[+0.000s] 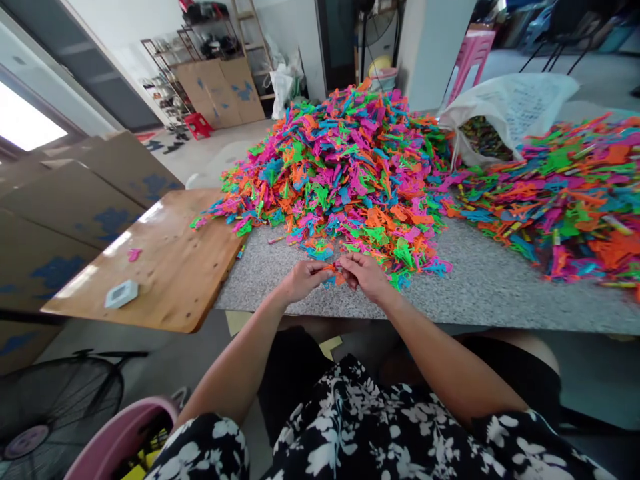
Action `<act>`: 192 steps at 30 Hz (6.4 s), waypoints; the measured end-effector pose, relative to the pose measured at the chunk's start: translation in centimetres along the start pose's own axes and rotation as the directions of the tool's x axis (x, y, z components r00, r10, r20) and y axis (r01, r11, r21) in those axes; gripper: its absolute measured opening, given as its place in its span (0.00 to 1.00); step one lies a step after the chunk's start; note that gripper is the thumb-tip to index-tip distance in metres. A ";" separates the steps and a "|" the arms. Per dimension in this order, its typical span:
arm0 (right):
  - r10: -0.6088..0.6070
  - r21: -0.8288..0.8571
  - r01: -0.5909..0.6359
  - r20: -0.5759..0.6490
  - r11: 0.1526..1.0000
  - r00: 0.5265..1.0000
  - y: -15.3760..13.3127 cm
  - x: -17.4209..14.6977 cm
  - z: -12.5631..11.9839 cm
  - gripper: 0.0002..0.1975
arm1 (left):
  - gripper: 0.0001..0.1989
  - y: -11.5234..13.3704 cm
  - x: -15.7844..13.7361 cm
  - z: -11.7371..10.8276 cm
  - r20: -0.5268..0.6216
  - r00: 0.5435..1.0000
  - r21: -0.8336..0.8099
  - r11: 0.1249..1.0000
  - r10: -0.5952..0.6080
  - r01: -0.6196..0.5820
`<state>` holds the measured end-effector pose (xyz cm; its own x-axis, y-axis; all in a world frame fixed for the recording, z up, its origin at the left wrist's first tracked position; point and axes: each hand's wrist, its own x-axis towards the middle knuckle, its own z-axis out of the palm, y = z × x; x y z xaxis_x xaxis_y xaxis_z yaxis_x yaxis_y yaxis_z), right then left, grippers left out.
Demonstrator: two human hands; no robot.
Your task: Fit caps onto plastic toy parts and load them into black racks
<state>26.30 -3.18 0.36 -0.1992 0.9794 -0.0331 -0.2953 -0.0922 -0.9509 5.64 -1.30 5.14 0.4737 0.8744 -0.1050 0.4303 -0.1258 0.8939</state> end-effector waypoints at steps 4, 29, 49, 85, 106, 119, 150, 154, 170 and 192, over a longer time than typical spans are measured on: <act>0.033 -0.090 -0.031 0.017 0.995 0.999 -0.2 -0.1 -0.2 0.20 | 0.17 0.4 -0.2 -0.1 -0.035 0.999 0.069 0.997 0.020 -0.018; -0.222 0.048 0.325 -0.636 0.945 0.739 -6.8 0.8 -9.8 0.20 | 0.28 -9.7 7.0 -2.9 -0.432 0.879 0.404 0.915 0.203 -0.013; 0.063 -0.995 0.005 0.012 0.103 0.998 2.7 6.6 7.3 0.17 | 0.22 -9.4 1.6 -3.6 -0.476 0.808 -0.568 0.823 -0.347 0.018; -0.121 -0.144 0.109 -0.078 0.983 0.990 -0.3 3.8 3.7 0.08 | 0.21 -5.2 0.2 -0.2 -0.348 0.937 -0.074 0.997 -0.021 -0.005; -0.331 -0.016 0.418 -0.641 0.908 0.693 -9.6 3.6 -9.9 0.19 | 0.20 -10.0 7.1 -2.5 -0.440 0.861 0.468 0.883 0.254 -0.021; -0.028 -0.911 0.016 0.005 0.413 1.000 2.4 8.2 1.5 0.12 | 0.15 -10.2 4.8 -5.6 -0.639 0.761 -0.150 0.989 -0.110 0.017; 0.126 -0.993 0.082 0.091 0.081 0.988 4.3 15.8 7.9 0.25 | 0.16 -12.4 -3.4 -4.1 -0.588 0.766 -0.442 0.896 -0.259 -0.037; 0.108 -0.991 0.111 0.119 0.075 0.987 4.5 17.1 8.8 0.31 | 0.15 -12.7 -3.6 -4.1 -0.588 0.776 -0.399 0.917 -0.228 -0.033; 0.184 -0.977 0.213 0.209 -0.003 0.960 3.2 21.3 10.8 0.19 | 0.18 -12.4 -4.2 -3.9 -0.620 0.758 -0.438 0.891 -0.204 -0.118; -0.005 0.065 -0.005 0.145 0.998 0.989 2.6 6.2 5.5 0.10 | 0.20 -6.4 -1.6 0.8 -0.461 0.842 -0.696 0.703 -0.280 -0.147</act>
<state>19.23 1.63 -0.60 -0.3312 0.9434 0.0166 -0.3546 -0.1081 -0.9287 2.74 -2.24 -0.77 -0.0753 0.9876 -0.1376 -0.3022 0.1089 0.9470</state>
